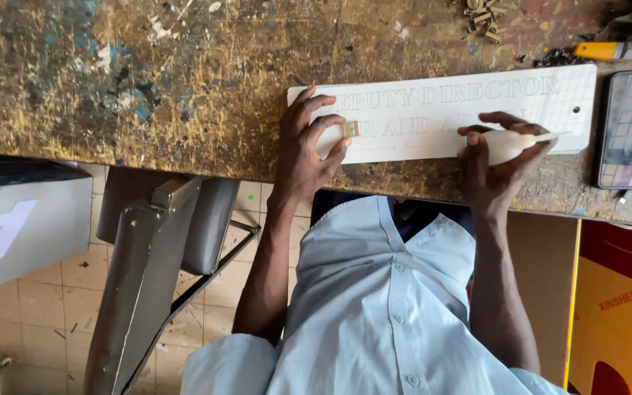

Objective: The person uses a utility knife to cut out letters from a cardboard sheet with pre-cut text. They then gather the cut letters and apply glue to them before placing them onto a white board to form words.

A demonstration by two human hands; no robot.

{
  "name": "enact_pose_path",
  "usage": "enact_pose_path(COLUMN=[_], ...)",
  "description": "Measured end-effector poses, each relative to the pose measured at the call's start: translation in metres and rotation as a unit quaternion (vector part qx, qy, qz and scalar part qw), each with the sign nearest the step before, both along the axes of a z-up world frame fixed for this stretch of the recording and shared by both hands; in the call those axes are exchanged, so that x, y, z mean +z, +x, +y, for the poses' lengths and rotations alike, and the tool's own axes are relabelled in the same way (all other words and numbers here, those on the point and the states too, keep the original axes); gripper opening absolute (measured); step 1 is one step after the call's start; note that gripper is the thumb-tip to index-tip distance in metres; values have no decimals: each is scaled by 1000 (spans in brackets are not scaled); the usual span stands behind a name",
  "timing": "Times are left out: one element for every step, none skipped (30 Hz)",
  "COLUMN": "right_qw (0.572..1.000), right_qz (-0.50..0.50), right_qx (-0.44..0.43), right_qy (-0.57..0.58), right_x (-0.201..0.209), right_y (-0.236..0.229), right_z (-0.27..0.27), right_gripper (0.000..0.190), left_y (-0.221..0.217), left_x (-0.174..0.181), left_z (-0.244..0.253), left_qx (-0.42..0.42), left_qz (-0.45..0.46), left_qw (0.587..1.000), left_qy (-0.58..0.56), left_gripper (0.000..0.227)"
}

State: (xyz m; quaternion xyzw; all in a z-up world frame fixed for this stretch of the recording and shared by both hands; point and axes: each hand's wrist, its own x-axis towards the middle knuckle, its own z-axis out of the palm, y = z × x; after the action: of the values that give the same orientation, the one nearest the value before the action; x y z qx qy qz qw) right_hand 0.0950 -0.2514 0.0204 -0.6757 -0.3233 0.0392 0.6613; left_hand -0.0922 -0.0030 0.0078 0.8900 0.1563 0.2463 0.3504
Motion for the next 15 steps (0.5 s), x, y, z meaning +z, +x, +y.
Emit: enact_pose_path(right_qw=[1000,1000,1000,998,996,996,997,997,997,998,997,997,995,990,989], right_qz=[-9,-21,-22,-50,-79,-80,-71,-63,-66,-31,3,1,41,82,82], right_qx=[-4,-3,6,-8,-22,-23,9,43,44,54,65,66,75,89,96], right_qy=[-9,-10,-3,-24,-44,-44,-9,25,23,30,36,40,58,73,75], right_x=[2,2,-2,-5,-9,-14,-19,-24,-28,-33,-37,-36,-36,-35,-36], right_y=[0,4,4,6,8,10,13,17,20,21,22,22,22,22,24], right_z=[-2,3,2,-1,-5,-5,-7,-10,-14,-16,-18,-20,-21,-23,-19], right_gripper=[37,36,36,34,33,33,46,61,61,66,72,72,76,81,81], left_y=[-1,0,0,1,2,2,3,5,8,7,7,7,7,4,7], left_x=[0,2,-1,-5,-10,-20,-31,-42,-40,-37,-33,-33,-32,-32,-32], left_z=[-2,1,1,1,-2,0,1,0,-2,-3,-4,-6,-8,-12,-6], left_qx=[-2,3,12,14,15,14,36,60,61,63,66,67,77,91,97], left_qz=[3,3,3,-21,-45,-47,-64,-83,-86,-97,-108,-110,-117,-121,-121], left_qw=[1000,1000,999,999,997,997,994,990,990,988,986,985,981,977,976], left_qy=[8,25,30,43,57,56,79,100,99,104,110,115,133,150,153], left_gripper=[22,21,21,21,21,21,22,25,25,22,19,19,20,20,20])
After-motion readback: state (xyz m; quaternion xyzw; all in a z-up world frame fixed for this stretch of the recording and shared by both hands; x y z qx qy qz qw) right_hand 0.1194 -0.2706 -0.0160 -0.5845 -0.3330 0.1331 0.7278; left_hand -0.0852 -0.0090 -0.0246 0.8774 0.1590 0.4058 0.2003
